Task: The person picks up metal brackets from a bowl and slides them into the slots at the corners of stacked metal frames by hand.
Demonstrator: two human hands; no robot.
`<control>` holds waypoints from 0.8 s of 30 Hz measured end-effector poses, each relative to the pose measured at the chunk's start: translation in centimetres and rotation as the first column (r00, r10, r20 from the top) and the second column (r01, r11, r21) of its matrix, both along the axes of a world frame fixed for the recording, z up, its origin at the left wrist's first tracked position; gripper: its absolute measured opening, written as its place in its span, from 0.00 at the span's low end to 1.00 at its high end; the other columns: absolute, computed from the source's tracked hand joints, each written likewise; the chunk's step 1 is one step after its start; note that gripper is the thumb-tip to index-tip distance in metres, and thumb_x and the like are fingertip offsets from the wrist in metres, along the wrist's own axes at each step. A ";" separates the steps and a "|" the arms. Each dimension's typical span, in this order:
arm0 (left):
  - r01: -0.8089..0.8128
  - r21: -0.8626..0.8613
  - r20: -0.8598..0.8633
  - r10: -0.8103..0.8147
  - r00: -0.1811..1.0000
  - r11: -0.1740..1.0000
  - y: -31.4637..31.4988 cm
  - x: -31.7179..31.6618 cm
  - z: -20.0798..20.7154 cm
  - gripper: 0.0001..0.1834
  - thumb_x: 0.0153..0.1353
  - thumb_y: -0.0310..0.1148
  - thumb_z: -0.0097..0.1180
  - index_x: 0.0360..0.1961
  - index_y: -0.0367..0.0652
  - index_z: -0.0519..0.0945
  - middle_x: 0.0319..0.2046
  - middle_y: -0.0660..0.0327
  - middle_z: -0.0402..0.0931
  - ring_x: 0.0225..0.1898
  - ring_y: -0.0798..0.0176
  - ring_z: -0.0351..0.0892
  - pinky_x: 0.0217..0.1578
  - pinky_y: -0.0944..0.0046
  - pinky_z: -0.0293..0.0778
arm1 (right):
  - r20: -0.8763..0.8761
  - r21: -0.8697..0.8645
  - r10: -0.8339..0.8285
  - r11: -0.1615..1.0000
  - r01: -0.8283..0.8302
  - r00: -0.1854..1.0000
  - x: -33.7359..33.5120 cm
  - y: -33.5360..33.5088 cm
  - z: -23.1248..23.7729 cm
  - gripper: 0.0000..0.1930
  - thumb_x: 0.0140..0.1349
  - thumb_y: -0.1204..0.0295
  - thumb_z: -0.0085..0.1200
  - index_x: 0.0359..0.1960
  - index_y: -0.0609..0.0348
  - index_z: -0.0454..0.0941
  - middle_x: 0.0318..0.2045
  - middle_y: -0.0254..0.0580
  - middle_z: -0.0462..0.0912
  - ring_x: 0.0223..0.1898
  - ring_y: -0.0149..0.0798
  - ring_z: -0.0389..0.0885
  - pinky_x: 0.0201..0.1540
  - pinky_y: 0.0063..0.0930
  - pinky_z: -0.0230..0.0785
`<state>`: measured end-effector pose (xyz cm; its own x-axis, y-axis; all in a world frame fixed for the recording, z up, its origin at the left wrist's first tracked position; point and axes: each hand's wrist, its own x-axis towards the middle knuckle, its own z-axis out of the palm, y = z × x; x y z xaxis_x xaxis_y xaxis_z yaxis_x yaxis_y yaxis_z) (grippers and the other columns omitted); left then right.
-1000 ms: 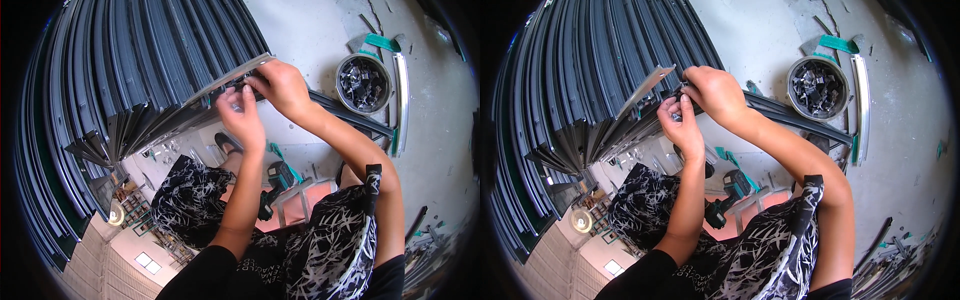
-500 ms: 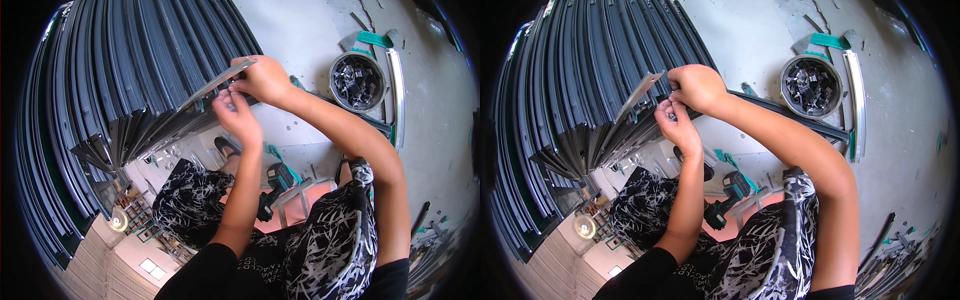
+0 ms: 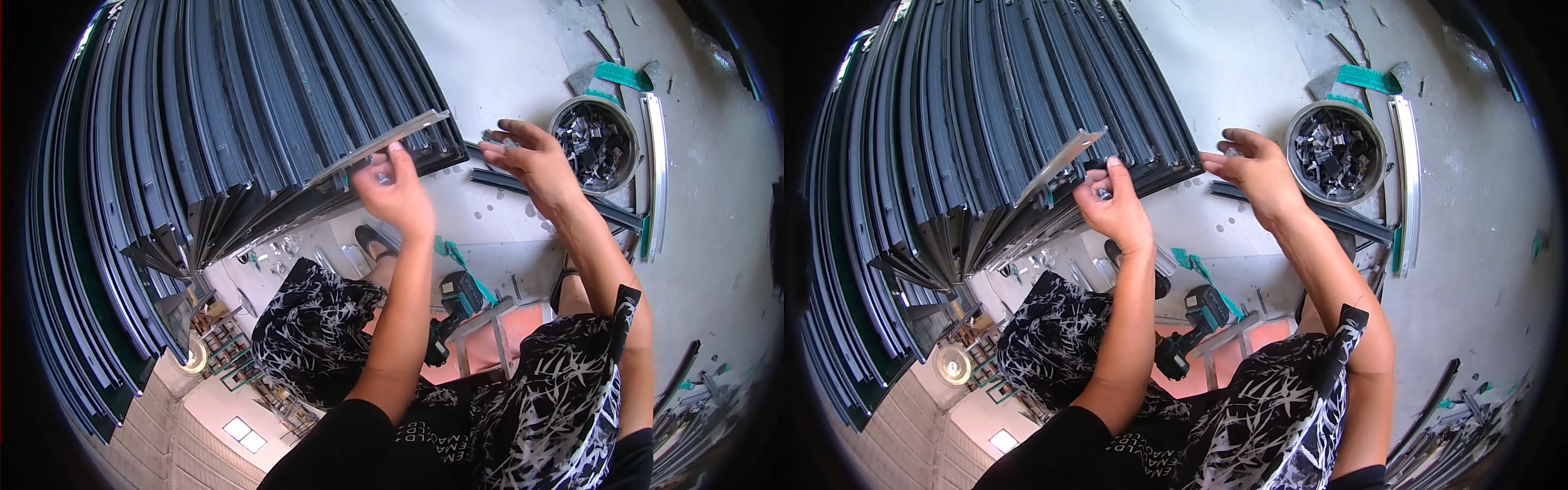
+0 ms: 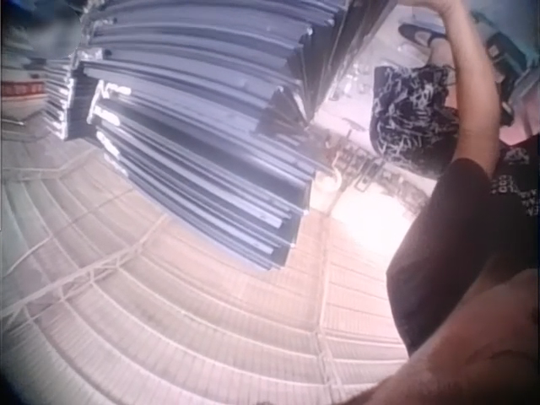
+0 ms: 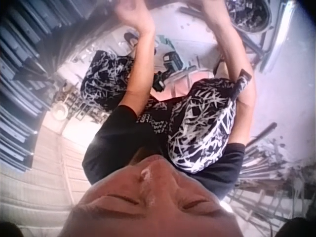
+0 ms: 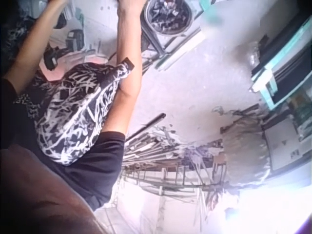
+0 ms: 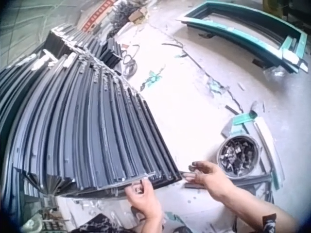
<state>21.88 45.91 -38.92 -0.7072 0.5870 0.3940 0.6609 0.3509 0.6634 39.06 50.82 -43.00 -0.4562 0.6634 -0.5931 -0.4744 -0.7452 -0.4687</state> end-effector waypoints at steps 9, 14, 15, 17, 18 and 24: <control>-0.067 0.119 0.073 0.059 0.996 0.991 -5.4 -13.1 -1.7 0.11 0.62 0.29 0.65 0.34 0.36 0.74 0.31 0.64 0.75 0.33 0.71 0.71 0.37 0.68 0.70 | 0.190 0.068 0.171 0.980 -0.187 0.967 4.1 1.3 1.5 0.21 0.73 0.74 0.47 0.65 0.66 0.68 0.48 0.54 0.83 0.38 0.35 0.86 0.36 0.21 0.80; -0.121 0.053 0.362 0.094 0.927 0.991 -6.4 -14.2 0.4 0.09 0.64 0.28 0.62 0.37 0.39 0.73 0.26 0.68 0.72 0.25 0.75 0.68 0.27 0.72 0.65 | 0.457 0.371 0.010 0.907 -0.201 0.889 5.1 1.7 3.7 0.18 0.71 0.68 0.53 0.60 0.57 0.78 0.35 0.38 0.82 0.33 0.26 0.76 0.36 0.21 0.70; -0.169 -0.042 0.606 0.159 0.779 0.985 -6.3 -12.4 2.0 0.08 0.65 0.28 0.61 0.37 0.40 0.73 0.24 0.69 0.70 0.22 0.77 0.66 0.22 0.73 0.62 | 0.479 0.438 -0.063 0.881 -0.177 0.876 5.2 1.8 4.3 0.18 0.71 0.68 0.53 0.60 0.57 0.79 0.32 0.35 0.79 0.33 0.26 0.73 0.37 0.22 0.68; -0.079 -0.067 0.504 0.102 0.857 0.995 -6.6 -9.1 4.5 0.07 0.66 0.29 0.60 0.38 0.41 0.73 0.23 0.70 0.69 0.21 0.79 0.63 0.20 0.75 0.58 | 0.518 0.495 -0.083 0.840 -0.220 0.851 5.1 2.6 6.6 0.18 0.71 0.68 0.53 0.59 0.58 0.80 0.29 0.32 0.75 0.32 0.26 0.71 0.38 0.23 0.65; 0.004 -0.116 0.407 0.044 0.912 0.993 -7.0 -7.5 5.2 0.06 0.68 0.29 0.58 0.38 0.42 0.73 0.22 0.71 0.67 0.19 0.81 0.60 0.17 0.76 0.55 | 0.548 0.475 -0.025 0.832 -0.287 0.836 5.0 2.9 7.6 0.17 0.71 0.67 0.53 0.58 0.58 0.80 0.28 0.32 0.74 0.33 0.27 0.71 0.38 0.24 0.65; 0.244 -0.099 0.417 -0.182 0.890 0.965 -5.6 2.8 10.0 0.06 0.66 0.25 0.60 0.40 0.40 0.75 0.29 0.69 0.72 0.27 0.79 0.67 0.25 0.76 0.63 | 0.362 0.673 -0.216 0.734 -0.094 0.907 6.3 3.1 12.8 0.15 0.62 0.84 0.55 0.51 0.64 0.81 0.33 0.34 0.77 0.38 0.27 0.77 0.42 0.19 0.69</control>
